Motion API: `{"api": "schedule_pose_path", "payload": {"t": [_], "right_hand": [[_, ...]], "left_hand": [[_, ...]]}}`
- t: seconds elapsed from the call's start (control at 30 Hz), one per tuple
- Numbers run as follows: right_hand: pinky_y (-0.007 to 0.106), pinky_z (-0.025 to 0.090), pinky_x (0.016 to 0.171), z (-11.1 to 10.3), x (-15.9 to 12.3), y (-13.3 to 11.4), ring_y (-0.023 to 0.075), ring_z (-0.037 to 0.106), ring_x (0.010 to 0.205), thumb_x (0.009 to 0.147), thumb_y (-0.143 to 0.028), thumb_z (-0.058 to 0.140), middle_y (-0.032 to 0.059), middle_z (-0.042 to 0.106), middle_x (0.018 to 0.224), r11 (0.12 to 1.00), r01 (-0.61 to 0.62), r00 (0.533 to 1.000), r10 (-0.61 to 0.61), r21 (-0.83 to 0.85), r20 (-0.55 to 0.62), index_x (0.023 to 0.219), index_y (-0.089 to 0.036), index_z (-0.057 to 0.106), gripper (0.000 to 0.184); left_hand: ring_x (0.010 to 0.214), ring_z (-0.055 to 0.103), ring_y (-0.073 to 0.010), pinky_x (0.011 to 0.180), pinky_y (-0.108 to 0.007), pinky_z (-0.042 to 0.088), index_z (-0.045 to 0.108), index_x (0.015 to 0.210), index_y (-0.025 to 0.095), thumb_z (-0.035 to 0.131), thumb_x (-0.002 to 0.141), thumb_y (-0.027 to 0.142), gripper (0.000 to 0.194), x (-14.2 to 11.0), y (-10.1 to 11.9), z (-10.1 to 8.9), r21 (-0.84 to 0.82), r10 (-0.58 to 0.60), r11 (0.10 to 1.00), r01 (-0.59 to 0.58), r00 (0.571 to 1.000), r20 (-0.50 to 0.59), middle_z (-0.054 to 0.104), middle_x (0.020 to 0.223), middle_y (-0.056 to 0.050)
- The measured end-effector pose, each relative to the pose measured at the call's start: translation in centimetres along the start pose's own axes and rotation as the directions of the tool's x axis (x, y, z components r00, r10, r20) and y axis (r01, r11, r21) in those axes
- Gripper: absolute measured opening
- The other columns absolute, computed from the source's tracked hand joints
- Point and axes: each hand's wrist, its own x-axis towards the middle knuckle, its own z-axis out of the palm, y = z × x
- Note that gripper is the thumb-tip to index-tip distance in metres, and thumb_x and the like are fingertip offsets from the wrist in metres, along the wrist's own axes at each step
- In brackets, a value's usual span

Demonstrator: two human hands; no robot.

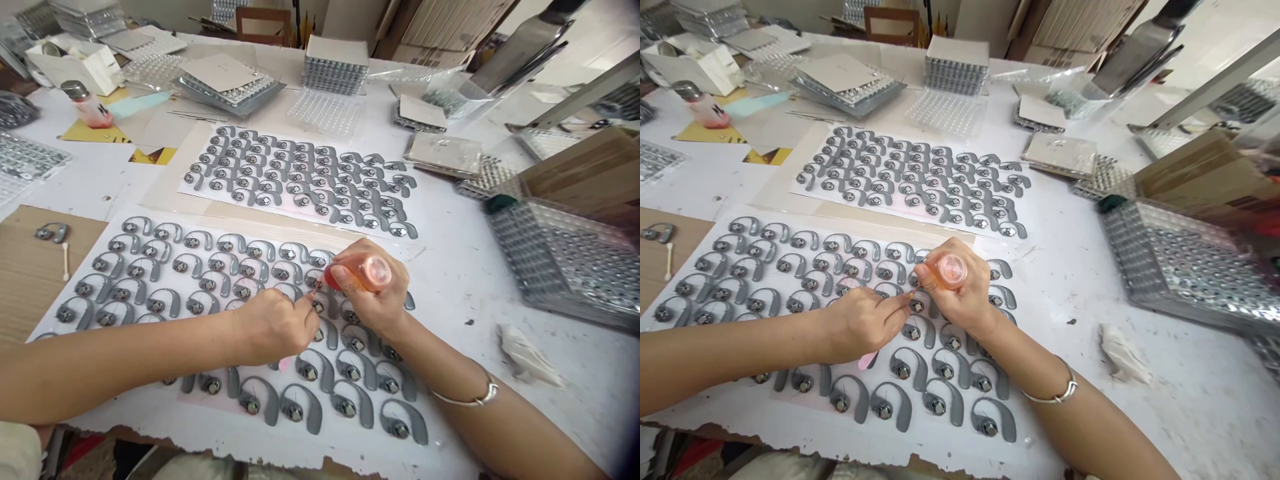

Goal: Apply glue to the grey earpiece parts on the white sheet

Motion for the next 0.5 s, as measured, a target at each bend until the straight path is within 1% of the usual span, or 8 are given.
{"api": "schedule_pose_path", "payload": {"t": [0.13,0.27,0.5], "right_hand": [[0.029,0.047,0.052,0.01,0.14,-0.02,0.0134,0.057,0.056,0.080,-0.023,0.064,0.0008,0.062,0.063,1.000,-0.006,1.000,0.006,0.002,-0.009,0.069,-0.020,0.059,0.012],[0.029,0.048,0.051,-0.01,0.12,-0.03,0.0135,0.058,0.055,0.080,-0.026,0.064,0.0013,0.063,0.063,1.000,-0.008,1.000,0.008,-0.016,-0.009,0.069,-0.021,0.059,0.013],[0.028,0.046,0.051,-0.05,0.12,-0.01,0.0127,0.057,0.055,0.080,-0.023,0.065,0.0011,0.062,0.063,0.999,0.034,0.999,-0.034,-0.006,-0.014,0.070,-0.020,0.060,0.012]], "left_hand": [[0.041,0.053,-0.0117,0.034,-0.024,0.046,0.062,0.083,0.007,0.042,0.076,-0.001,0.023,-0.06,0.00,-0.02,-0.008,-0.003,1.000,0.003,1.000,-0.001,0.071,0.081,-0.014],[0.040,0.052,-0.0123,0.033,-0.024,0.046,0.063,0.081,0.008,0.043,0.076,-0.001,0.023,-0.04,-0.01,-0.03,-0.014,-0.009,1.000,0.009,1.000,-0.015,0.072,0.078,-0.013],[0.040,0.052,-0.0118,0.033,-0.024,0.045,0.062,0.081,0.008,0.045,0.077,-0.001,0.020,-0.03,0.10,0.18,0.009,-0.008,1.000,0.009,1.000,-0.016,0.072,0.083,-0.013]]}}
